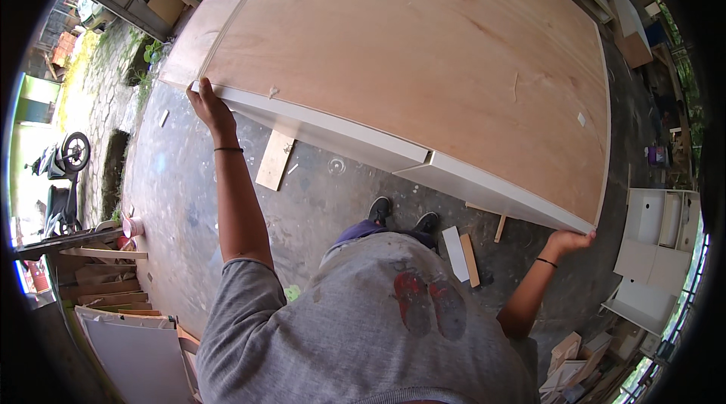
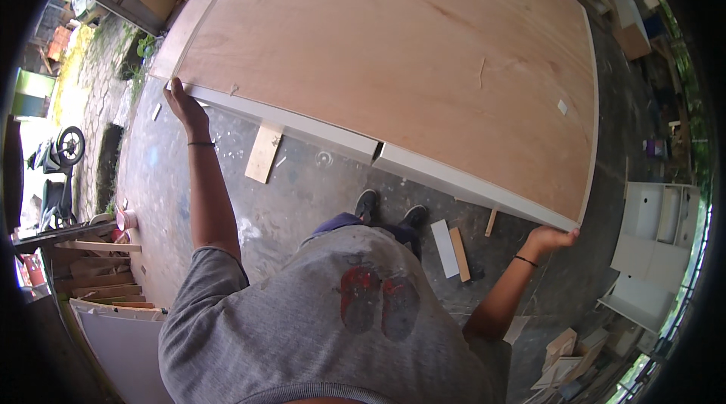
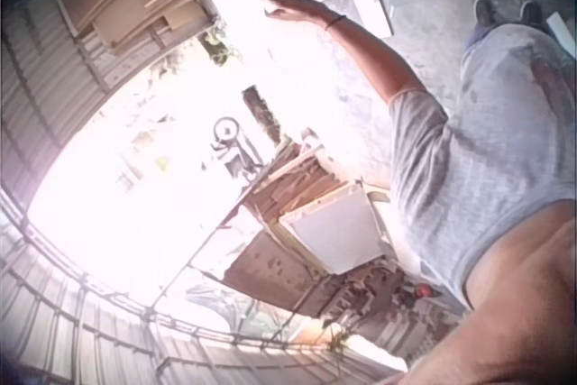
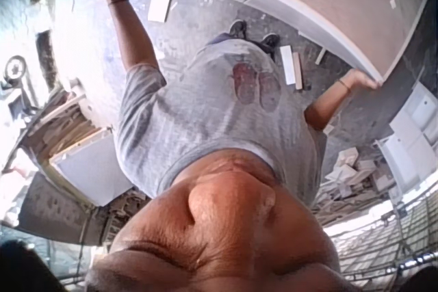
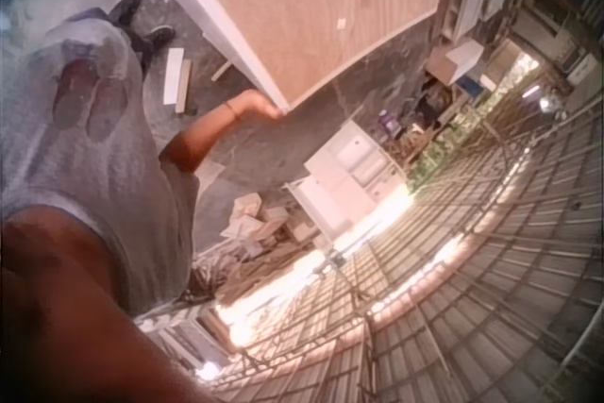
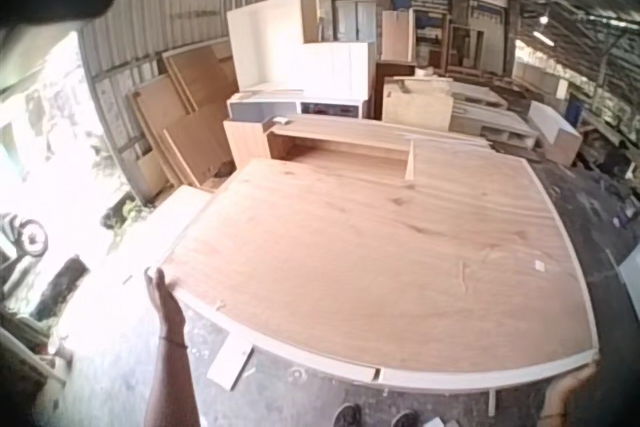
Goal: The person installs hinges on a white cabinet door using a power drill. They position the door against the cabinet frame and secure the metal hinges with screws.
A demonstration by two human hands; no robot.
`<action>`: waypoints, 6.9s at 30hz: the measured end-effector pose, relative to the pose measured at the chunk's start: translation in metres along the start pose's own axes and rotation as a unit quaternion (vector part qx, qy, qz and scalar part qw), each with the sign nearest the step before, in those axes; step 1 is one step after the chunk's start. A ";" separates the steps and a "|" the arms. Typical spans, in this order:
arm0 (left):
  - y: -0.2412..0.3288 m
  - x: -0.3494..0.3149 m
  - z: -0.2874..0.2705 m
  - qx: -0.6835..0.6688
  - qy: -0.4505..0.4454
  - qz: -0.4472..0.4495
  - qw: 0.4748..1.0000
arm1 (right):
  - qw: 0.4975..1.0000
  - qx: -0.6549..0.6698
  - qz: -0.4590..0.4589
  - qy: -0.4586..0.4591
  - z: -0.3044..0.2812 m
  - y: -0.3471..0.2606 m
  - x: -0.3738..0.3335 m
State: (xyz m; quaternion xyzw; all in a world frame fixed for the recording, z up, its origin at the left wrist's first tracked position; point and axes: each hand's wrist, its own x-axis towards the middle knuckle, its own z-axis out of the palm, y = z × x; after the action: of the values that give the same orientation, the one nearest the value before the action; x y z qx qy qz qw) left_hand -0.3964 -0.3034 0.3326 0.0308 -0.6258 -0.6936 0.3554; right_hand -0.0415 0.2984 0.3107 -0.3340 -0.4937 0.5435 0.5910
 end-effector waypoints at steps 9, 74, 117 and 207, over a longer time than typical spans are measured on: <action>-0.011 0.006 0.010 -0.130 0.044 -0.053 0.989 | 0.999 -0.006 -0.019 -0.040 0.000 0.009 0.001; -0.046 0.010 0.000 -0.153 0.055 -0.107 0.981 | 0.999 0.011 0.032 -0.028 0.004 0.008 -0.003; -0.027 -0.023 0.015 -0.069 0.119 -0.059 0.989 | 0.983 -0.165 0.024 -0.082 -0.027 0.008 -0.045; 0.138 -0.269 0.111 0.331 -0.061 0.017 0.942 | 0.831 -0.410 0.035 -0.375 -0.148 0.270 0.093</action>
State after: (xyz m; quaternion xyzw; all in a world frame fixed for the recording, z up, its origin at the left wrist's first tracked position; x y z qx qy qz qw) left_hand -0.1874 -0.0611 0.3714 0.0939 -0.8408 -0.4418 0.2984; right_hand 0.0068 0.4600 0.0374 -0.3331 -0.8427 0.3954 0.1499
